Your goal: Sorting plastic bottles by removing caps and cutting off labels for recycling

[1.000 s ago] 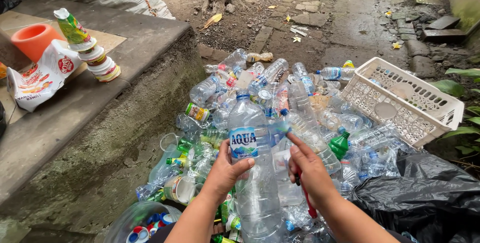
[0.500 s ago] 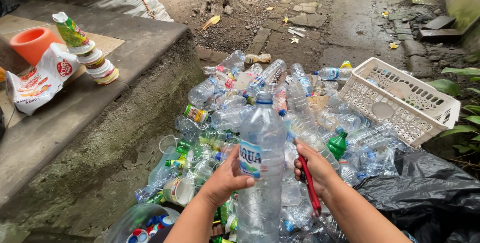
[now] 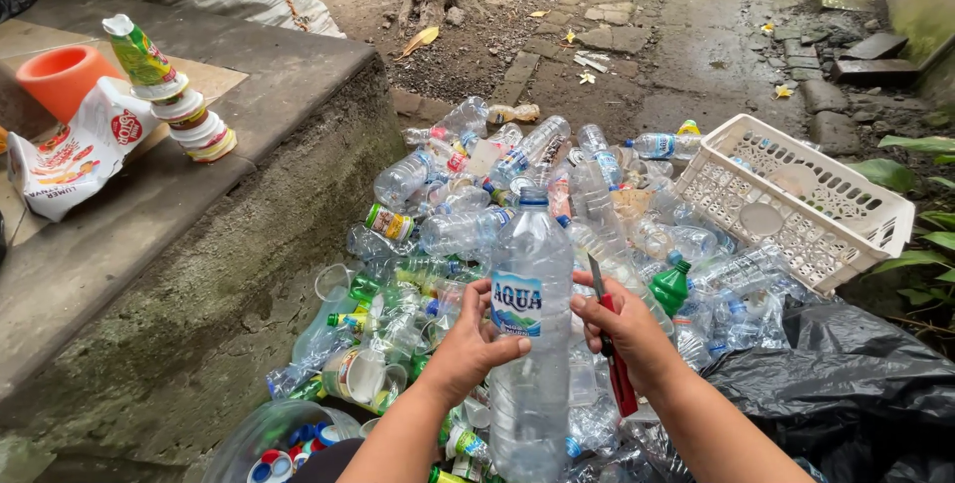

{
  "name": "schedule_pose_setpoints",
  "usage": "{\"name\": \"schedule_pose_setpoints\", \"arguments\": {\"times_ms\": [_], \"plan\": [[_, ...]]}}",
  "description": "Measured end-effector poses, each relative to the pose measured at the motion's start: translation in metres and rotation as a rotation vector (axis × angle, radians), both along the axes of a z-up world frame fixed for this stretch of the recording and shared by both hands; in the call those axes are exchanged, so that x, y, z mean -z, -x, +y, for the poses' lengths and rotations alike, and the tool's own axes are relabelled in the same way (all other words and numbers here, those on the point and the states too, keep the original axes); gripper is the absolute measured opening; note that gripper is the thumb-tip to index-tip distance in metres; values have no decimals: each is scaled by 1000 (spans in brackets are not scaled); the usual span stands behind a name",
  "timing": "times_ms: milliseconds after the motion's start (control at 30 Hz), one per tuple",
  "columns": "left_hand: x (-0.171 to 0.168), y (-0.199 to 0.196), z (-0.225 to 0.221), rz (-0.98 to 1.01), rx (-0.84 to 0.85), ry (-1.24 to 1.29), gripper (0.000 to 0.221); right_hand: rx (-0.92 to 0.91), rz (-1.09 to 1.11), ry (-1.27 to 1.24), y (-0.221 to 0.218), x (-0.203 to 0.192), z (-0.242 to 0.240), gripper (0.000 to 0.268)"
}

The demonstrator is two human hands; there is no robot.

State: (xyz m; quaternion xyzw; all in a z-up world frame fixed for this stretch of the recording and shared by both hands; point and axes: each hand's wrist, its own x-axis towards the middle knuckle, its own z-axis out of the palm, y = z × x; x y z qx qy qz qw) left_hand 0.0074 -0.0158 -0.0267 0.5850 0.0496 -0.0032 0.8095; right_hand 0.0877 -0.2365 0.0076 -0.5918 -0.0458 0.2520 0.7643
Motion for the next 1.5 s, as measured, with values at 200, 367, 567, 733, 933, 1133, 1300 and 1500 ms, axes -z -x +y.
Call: {"name": "schedule_pose_setpoints", "arguments": {"times_ms": [200,367,567,733,933,1133,1300,1500], "plan": [[-2,-2,-5,37,40,133,87,-6,-52,-35,-8,14,-7,57],[2,-3,-8,-65,-193,67,71,105,-112,34,3,-2,2,55],[-7,8,-21,-198,-119,-309,62,237,-203,251,19,0,18,72],[-11,8,-22,-32,-198,-417,108,228,-164,207,22,9,20,55],[1,4,-22,9,-297,-577,112,181,-151,211,28,9,19,49],[4,1,-16,-24,-230,-94,108,199,-145,120,15,22,12,25],[-9,3,-16,-8,-238,-208,104,158,-134,120,14,18,8,20],[-14,1,-22,-66,-216,-100,83,218,-103,74,11,22,6,17]]}}
